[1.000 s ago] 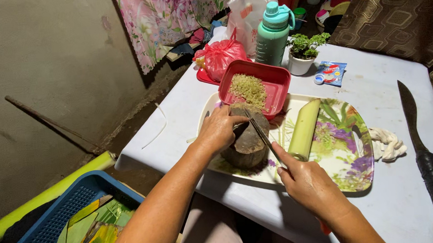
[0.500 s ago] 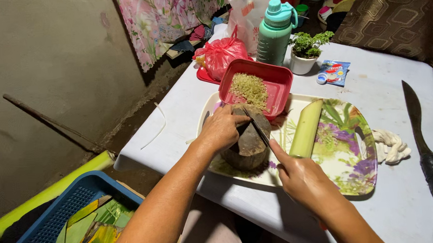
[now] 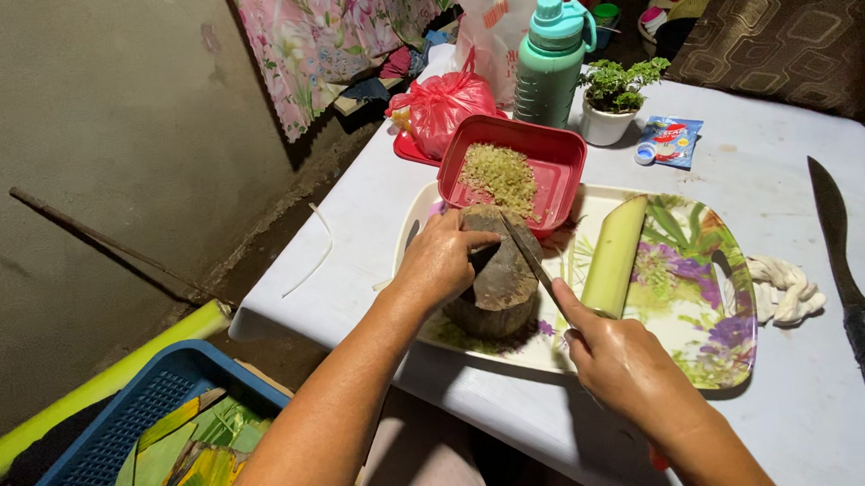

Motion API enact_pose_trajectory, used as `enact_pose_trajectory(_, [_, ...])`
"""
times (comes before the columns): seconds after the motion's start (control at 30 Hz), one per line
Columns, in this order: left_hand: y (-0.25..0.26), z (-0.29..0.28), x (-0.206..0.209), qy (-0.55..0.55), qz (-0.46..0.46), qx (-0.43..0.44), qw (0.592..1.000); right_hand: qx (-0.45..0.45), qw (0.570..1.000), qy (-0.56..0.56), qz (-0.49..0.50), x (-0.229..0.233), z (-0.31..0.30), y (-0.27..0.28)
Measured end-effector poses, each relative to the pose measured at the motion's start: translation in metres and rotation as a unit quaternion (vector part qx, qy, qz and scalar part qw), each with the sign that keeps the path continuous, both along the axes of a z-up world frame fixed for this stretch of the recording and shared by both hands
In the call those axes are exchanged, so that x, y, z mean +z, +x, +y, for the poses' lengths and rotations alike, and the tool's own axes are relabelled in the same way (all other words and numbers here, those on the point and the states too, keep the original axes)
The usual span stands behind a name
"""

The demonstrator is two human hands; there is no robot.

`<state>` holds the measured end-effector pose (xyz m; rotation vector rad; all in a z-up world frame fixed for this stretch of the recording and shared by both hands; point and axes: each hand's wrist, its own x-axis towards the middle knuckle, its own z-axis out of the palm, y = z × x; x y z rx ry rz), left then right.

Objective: The person grates a green vegetable on a wooden grater, collecting the grated material in a red container. They repeatedly scrape the grater with a knife to transfer the grated pieces into the container.

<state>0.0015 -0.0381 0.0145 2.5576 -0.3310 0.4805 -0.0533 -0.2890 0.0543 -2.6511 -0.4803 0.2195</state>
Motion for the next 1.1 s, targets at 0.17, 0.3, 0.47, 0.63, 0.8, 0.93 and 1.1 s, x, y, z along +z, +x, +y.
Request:
enact_pose_trajectory(0.17, [-0.004, -0.001, 0.002, -0.004, 0.004, -0.005, 1.000, 0.009, 0.999, 0.014, 0.031, 0.004, 0.000, -0.004])
enact_pose_trajectory(0.3, [-0.003, 0.000, 0.003, 0.000, 0.013, 0.004, 1.000, 0.041, 0.998, 0.042, 0.001, -0.002, 0.006, 0.005])
enact_pose_trajectory(0.47, [-0.002, -0.001, 0.002, -0.001, -0.010, -0.004, 1.000, 0.038, 0.998, 0.039, -0.004, -0.012, 0.024, 0.020])
enact_pose_trajectory(0.63, [-0.006, -0.001, 0.002, -0.012, 0.002, 0.019, 1.000, 0.046, 0.999, 0.019, -0.013, -0.014, 0.024, 0.017])
enact_pose_trajectory(0.8, [-0.006, 0.002, 0.002, -0.019, -0.001, 0.014, 1.000, 0.028, 0.999, -0.029, 0.019, -0.008, 0.001, 0.005])
enact_pose_trajectory(0.93, [-0.006, 0.004, 0.003, -0.010, -0.002, 0.004, 1.000, 0.032, 0.999, 0.013, 0.016, -0.006, -0.005, -0.002])
enact_pose_trajectory(1.1, [-0.007, 0.002, 0.002, -0.006, 0.008, 0.009, 1.000, 0.019, 0.999, 0.011, 0.028, -0.006, -0.001, -0.006])
